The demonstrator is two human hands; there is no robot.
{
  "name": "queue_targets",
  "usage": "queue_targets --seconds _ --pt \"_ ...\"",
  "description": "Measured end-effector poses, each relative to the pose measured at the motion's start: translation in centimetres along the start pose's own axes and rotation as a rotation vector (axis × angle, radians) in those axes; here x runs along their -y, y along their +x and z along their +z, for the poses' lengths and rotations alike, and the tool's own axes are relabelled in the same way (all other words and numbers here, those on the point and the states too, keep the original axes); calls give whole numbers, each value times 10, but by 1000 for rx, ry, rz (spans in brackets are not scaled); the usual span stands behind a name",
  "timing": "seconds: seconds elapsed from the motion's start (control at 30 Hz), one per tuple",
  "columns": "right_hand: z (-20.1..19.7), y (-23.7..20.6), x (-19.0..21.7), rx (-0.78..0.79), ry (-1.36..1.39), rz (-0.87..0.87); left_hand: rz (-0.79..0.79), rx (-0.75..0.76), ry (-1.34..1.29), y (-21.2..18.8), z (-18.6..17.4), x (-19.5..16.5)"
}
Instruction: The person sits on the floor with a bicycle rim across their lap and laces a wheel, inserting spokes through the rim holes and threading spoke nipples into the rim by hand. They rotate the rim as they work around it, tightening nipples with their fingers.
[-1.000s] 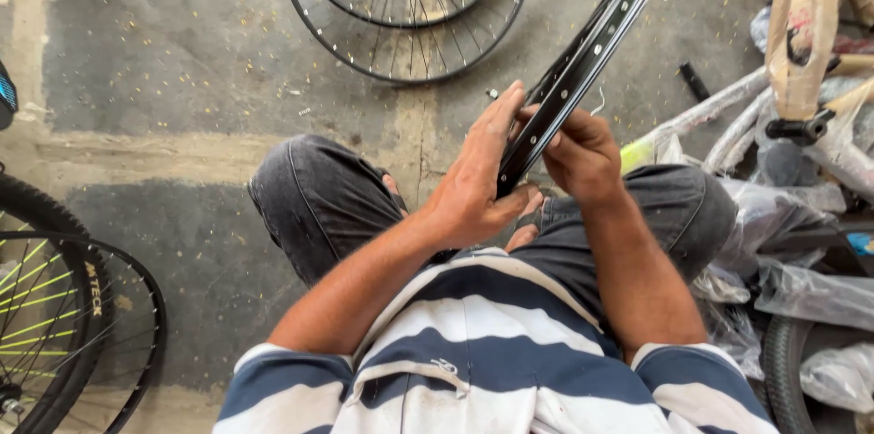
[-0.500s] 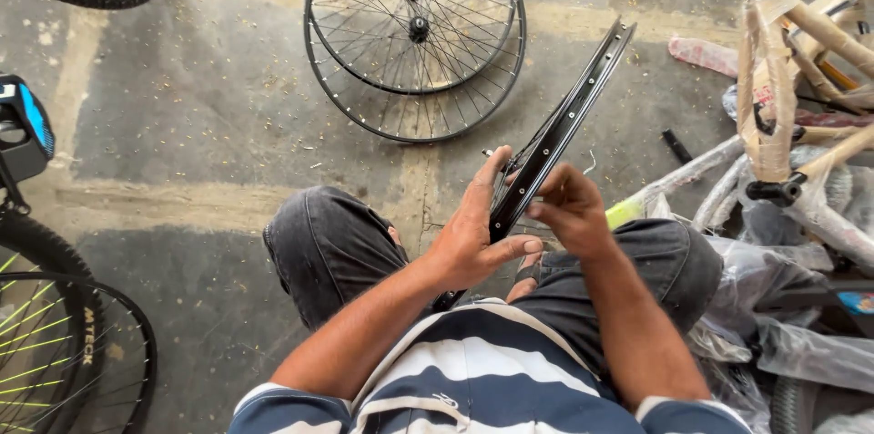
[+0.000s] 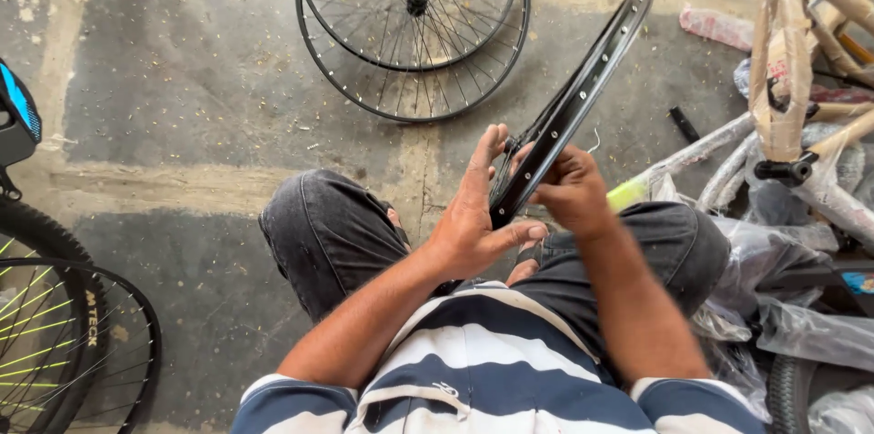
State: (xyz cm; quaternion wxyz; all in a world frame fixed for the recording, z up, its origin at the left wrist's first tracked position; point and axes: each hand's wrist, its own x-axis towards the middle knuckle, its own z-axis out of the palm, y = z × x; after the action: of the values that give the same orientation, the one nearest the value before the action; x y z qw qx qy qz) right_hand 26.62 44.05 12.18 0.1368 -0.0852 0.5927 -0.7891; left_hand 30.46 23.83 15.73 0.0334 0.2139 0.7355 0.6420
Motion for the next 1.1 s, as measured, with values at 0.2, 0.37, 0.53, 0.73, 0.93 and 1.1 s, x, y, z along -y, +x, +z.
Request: queue_targets --seconds 0.2,0.37,0.53,0.73,0.93,1.1 --pt "20 -19 -17 -385 -463 -264 -15 13 -35 -6 4 -1" --pt "-22 -16 -10 266 235 8 -34 29 -89 -7 6 -4" --pt "15 -18 -32 -163 82 -375 -19 -3 10 -11 11 -2" --pt "16 -14 7 79 12 129 -28 -19 19 -15 12 -1" --pt "-8 -5 22 121 92 58 -15 -7 29 -13 5 -1" --pt "35 -17 -24 -511 -793 -751 -36 1 5 -13 12 -6"
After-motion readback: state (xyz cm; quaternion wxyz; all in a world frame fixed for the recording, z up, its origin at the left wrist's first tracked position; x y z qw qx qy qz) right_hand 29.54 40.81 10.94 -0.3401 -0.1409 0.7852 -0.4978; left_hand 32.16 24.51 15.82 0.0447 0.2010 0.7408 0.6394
